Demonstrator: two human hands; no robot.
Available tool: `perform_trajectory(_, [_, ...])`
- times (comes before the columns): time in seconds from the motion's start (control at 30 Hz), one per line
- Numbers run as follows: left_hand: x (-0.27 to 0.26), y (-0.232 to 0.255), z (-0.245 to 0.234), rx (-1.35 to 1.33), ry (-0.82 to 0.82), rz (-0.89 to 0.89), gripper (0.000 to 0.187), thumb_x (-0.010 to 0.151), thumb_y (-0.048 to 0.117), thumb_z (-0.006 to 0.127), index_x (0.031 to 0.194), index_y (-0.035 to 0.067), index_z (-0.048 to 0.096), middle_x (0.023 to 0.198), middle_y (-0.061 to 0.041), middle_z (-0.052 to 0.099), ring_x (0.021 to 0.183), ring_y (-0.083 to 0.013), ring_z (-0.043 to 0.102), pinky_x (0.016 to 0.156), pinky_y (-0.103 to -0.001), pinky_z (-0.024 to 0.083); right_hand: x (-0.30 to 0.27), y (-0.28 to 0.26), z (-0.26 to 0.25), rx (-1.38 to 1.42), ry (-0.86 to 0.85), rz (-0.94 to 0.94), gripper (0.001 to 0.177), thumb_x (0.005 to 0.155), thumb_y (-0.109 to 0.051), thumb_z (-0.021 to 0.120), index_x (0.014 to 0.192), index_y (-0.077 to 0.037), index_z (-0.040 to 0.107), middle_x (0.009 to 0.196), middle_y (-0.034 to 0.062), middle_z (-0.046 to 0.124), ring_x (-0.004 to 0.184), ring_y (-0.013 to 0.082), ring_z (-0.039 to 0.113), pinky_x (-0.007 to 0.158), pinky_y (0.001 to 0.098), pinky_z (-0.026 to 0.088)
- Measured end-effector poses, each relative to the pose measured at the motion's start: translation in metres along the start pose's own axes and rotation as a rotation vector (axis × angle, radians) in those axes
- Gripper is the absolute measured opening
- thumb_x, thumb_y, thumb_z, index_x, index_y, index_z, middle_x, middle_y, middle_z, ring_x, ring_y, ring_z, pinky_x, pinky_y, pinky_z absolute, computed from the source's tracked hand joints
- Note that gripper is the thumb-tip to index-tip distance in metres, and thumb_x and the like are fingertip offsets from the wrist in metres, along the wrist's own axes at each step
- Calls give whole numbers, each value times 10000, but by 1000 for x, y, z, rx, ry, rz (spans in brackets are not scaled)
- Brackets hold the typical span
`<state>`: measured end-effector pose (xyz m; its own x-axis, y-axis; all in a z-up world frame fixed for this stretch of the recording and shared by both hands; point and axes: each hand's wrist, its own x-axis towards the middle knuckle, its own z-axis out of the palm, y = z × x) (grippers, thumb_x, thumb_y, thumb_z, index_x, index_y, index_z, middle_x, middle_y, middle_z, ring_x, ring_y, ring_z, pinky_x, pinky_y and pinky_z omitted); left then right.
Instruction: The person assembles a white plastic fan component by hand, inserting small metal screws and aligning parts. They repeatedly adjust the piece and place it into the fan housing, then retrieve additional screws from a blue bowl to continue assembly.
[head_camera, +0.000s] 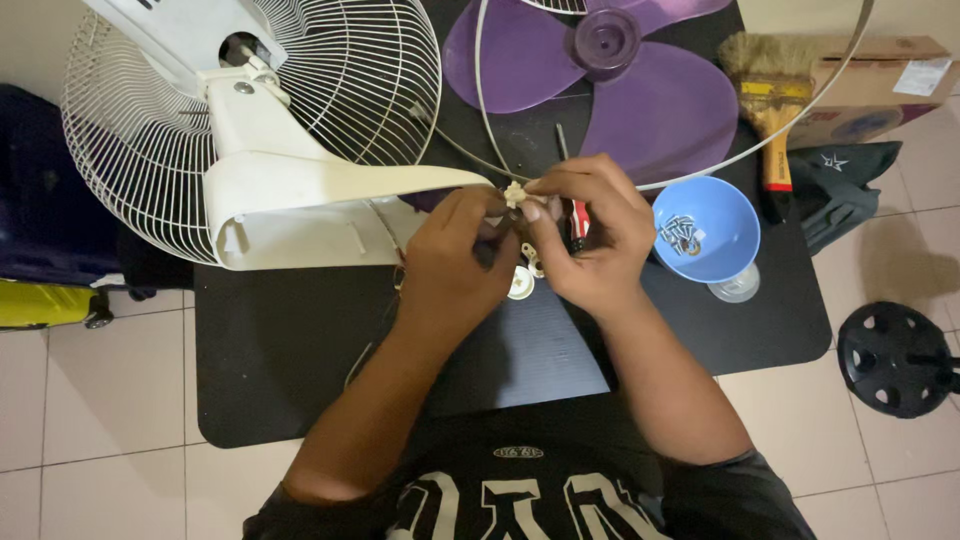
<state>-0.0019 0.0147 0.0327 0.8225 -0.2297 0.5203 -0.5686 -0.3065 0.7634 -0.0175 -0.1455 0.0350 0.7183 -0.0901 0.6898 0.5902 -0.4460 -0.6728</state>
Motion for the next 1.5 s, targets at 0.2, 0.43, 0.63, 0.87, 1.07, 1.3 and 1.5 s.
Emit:
perform_trajectory(0.2, [3, 9, -2, 37, 43, -30, 181, 906, 17, 756, 1064, 9, 666, 1093, -126, 707, 838, -182, 759, 666, -296, 585, 2, 7, 0, 129, 71, 96, 134, 959, 92, 745, 1067, 34, 690, 1043, 94, 645, 844, 107, 579, 761, 218, 465])
perform_trajectory(0.43, [5, 7, 0, -7, 21, -64, 169, 910, 40, 744, 1058, 19, 667, 1100, -95, 731, 822, -149, 762, 604, -259, 602, -1, 13, 1, 199, 80, 152, 119, 998, 82, 725, 1091, 31, 671, 1072, 79, 641, 869, 87, 571, 797, 222, 477])
perform_trajectory(0.63, [13, 10, -4, -52, -7, -19, 146, 937, 58, 737, 1057, 35, 657, 1189, -68, 756, 822, -132, 743, 608, -239, 579, 1, 13, -6, 698, 54, 430, 83, 1009, -5, 675, 1088, 12, 658, 1041, 89, 643, 859, 123, 587, 749, 268, 492])
perform_trajectory(0.87, [27, 28, -14, -51, 5, 63, 179, 876, 86, 797, 925, 44, 630, 1170, -74, 765, 656, -99, 601, 526, -258, 452, 1, 23, -19, 1370, -73, 504, 149, 1067, -120, 657, 1155, 0, 650, 996, 106, 606, 848, 189, 592, 802, 355, 510])
perform_trajectory(1.07, [35, 34, -16, -90, 36, 249, 178, 958, 72, 781, 1015, 70, 613, 1196, -60, 730, 806, -133, 669, 629, -237, 511, -4, 32, -21, 1560, -102, 598, 185, 1052, -134, 639, 1196, -18, 633, 1039, 106, 600, 926, 213, 613, 827, 357, 500])
perform_trajectory(1.3, [50, 29, -14, -286, -39, 45, 287, 902, 19, 727, 1157, 7, 597, 1044, -63, 708, 896, -151, 735, 639, -237, 551, 6, 36, -26, 1432, -55, 628, 151, 1088, -145, 625, 1168, -18, 634, 1005, 116, 630, 868, 199, 626, 813, 360, 482])
perform_trajectory(1.5, [41, 16, -17, -126, -20, 173, 225, 950, 6, 780, 1157, 48, 704, 1025, -64, 705, 863, -150, 732, 695, -252, 587, 29, 29, -45, 1214, -72, 578, 130, 1103, -121, 653, 1133, 5, 664, 978, 103, 655, 802, 168, 595, 759, 334, 488])
